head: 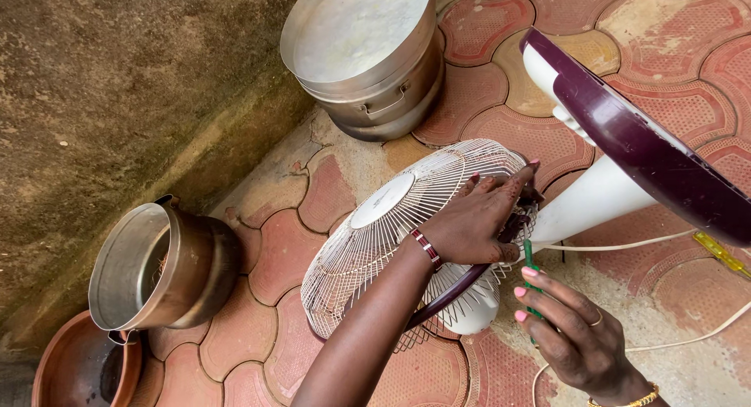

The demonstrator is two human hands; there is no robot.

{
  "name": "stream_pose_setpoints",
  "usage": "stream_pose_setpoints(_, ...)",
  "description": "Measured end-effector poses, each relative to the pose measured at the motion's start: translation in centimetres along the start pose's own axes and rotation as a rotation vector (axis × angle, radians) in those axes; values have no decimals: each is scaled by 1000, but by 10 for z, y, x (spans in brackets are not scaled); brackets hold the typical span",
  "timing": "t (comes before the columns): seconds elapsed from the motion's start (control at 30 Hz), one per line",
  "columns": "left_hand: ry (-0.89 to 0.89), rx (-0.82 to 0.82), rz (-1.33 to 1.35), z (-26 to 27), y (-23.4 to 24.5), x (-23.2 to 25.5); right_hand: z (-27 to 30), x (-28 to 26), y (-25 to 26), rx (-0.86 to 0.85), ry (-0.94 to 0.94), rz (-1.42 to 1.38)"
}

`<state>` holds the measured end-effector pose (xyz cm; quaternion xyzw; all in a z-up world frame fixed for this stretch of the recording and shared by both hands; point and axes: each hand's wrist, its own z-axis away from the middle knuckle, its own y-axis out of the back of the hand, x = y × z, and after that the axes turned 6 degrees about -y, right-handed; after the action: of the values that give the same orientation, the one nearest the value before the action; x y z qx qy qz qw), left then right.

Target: The person uses a green screwdriver to loosen and remove screws from the back of a white and purple table fan. They then detach the rear plastic cover from the fan's metal cage.

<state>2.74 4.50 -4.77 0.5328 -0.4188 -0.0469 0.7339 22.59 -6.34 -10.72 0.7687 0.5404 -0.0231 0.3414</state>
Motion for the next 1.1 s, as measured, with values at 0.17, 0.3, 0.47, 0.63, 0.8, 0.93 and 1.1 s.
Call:
stream_pose_setpoints(0.17,-13,0,18,0,1,2,-16,-9,4,-63,-21,7)
stream_pose_setpoints(0.3,17,-12,7,-1,1,6,-26,-13,9,-106,-36,26)
stream_pose_setpoints(0.47,-3,8,-17,3,-1,3,-13,-16,-1,-52,-69,38)
stream_pose_setpoints(0.63,-13,15,-47,5,-3,0,3,-9,-14,-16,-96,58)
stream_pose_setpoints(0.8,6,-4,-51,3,-3,1,1,-9,-22,-48,-95,99)
stream_pose_setpoints(0.93,0,-22,-61,1,0,2,-7,-13,-25,-48,-101,61)
stream_pose_setpoints(1.1,15,-33,22,12,9,8,-13,-19,-32,-17,-97,90)
